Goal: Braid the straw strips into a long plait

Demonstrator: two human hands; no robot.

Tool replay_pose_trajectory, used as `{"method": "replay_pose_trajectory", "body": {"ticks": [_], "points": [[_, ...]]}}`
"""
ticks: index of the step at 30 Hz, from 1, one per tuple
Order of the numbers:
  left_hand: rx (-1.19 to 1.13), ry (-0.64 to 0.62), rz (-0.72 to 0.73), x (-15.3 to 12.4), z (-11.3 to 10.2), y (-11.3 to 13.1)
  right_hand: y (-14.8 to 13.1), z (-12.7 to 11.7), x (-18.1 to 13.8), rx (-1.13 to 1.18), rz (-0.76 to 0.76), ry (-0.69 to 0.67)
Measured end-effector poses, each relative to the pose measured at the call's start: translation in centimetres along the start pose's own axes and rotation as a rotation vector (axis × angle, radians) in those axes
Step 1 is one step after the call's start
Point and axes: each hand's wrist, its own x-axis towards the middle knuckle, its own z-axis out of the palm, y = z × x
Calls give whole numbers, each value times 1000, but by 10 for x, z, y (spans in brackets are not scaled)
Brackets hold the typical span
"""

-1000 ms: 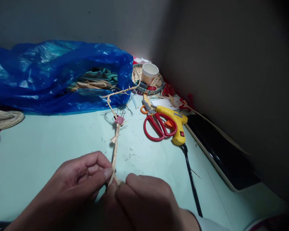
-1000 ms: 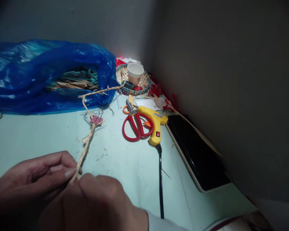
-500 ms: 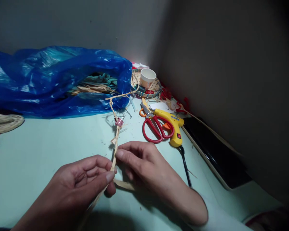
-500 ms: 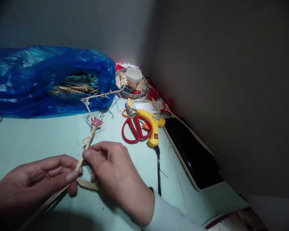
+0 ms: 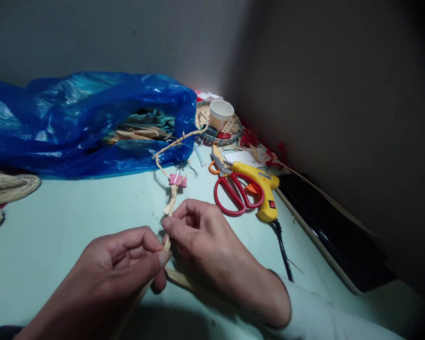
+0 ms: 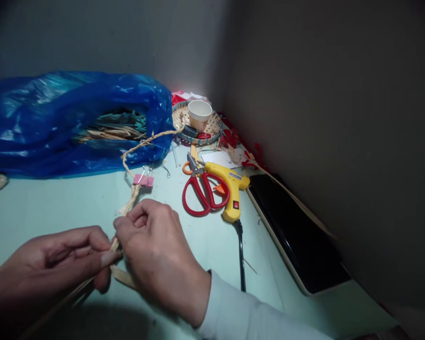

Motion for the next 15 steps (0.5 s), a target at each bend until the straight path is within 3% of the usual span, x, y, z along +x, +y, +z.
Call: {"method": "replay_pose_trajectory", "body": {"ticks": [4, 10, 15], "points": [[93, -14, 61, 5, -7, -1, 0, -3, 0, 116, -17, -54], [141, -116, 93, 8, -11, 0, -3, -1, 0, -102, -31, 63], [118, -152, 125, 3, -9, 5, 2, -11, 4, -144, -131, -48]]}}
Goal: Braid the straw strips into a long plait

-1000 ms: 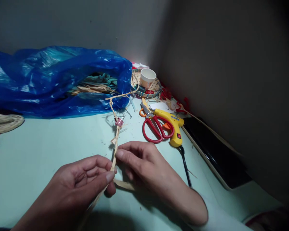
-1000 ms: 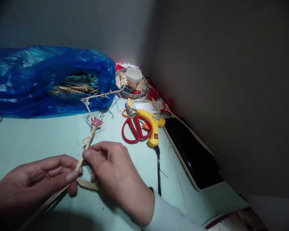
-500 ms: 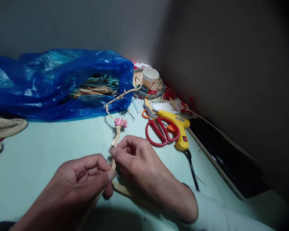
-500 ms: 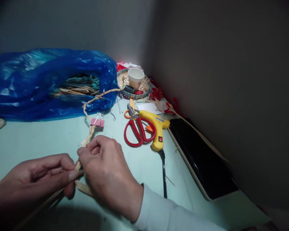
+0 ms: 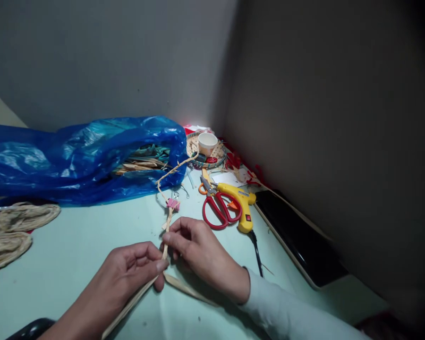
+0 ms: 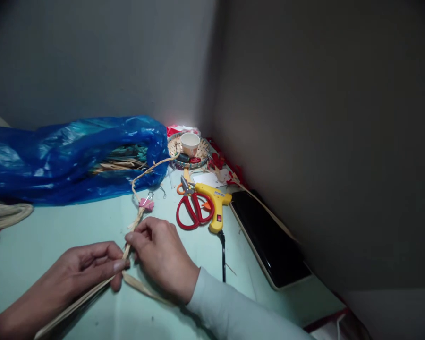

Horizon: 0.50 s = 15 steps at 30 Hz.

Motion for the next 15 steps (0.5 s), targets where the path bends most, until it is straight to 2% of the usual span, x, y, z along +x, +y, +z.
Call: {"method": "replay_pose_trajectory", "body": {"ticks": [4, 8, 13, 15], "points": [[-49, 5, 16, -7, 1, -4, -2, -9, -1, -45, 9, -89], [-109, 7, 83, -7, -3, -16, -4, -7, -10, -79, -6, -202], [-205, -37, 83, -9, -7, -22, -5, -3, -21, -3, 64, -490], [-208, 0, 111, -9, -5, -23, -4, -3, -22, 28, 87, -539]]}}
